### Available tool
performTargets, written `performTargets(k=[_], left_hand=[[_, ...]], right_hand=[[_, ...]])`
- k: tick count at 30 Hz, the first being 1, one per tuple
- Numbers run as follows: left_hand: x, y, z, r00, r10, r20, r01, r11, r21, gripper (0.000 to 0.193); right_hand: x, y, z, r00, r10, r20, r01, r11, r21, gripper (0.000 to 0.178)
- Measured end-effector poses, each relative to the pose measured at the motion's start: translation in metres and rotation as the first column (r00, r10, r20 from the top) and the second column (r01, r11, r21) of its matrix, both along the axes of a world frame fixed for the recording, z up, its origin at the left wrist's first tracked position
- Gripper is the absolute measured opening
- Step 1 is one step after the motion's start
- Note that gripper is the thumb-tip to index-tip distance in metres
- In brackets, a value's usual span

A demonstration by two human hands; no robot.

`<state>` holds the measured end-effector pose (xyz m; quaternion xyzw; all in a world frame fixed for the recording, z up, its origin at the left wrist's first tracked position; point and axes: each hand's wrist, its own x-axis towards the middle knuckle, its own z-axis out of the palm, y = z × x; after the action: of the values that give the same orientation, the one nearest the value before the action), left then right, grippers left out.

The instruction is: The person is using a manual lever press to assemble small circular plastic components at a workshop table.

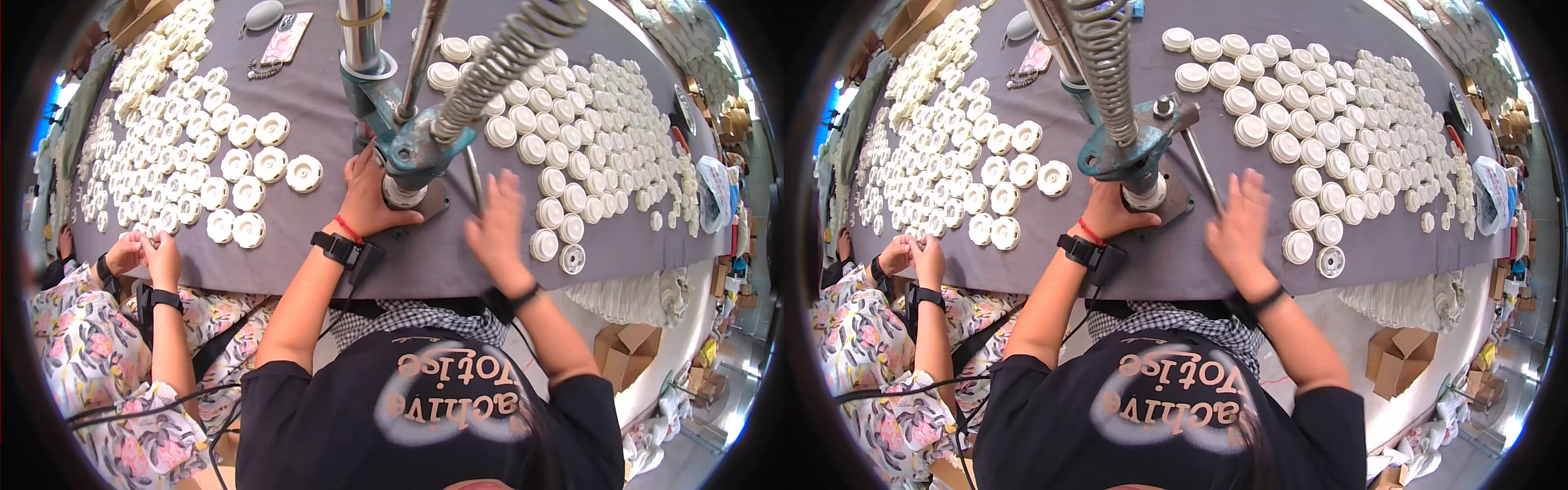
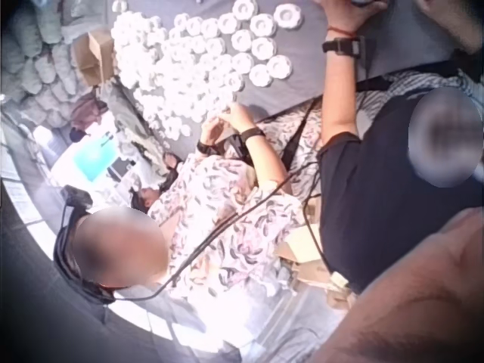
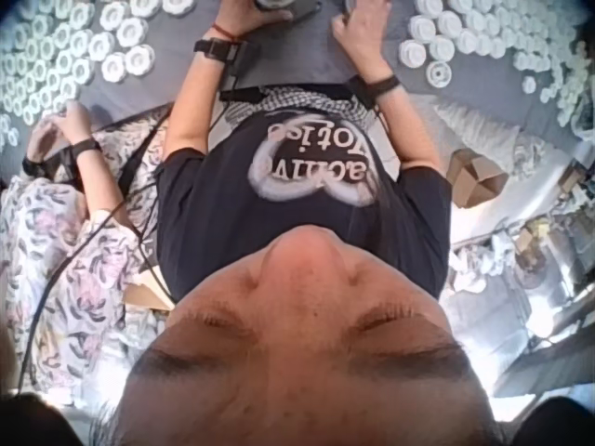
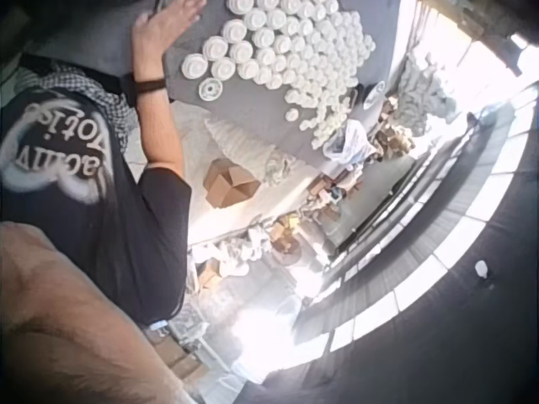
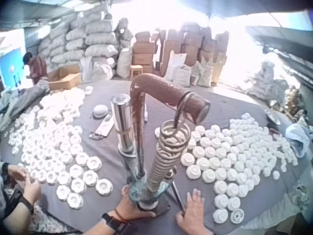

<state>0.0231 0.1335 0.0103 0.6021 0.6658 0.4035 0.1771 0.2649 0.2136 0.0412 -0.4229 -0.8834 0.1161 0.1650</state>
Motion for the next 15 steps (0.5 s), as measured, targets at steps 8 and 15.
performTargets(k=[8,15], left_hand=[[0.009,0.001,-0.016,0.983,0.156,-0.099,-0.149,0.986,0.076,0.083],[0.021,0.011,0.020,0.969,0.217,-0.121,-0.213,0.976,0.045,0.060]], right_hand=[[0.006,0.003,0.028,0.853,0.049,-0.519,-0.183,0.960,-0.210,0.046],[-0.045,0.037,0.193,0.279,0.169,-0.946,-0.596,0.802,-0.033,0.042]])
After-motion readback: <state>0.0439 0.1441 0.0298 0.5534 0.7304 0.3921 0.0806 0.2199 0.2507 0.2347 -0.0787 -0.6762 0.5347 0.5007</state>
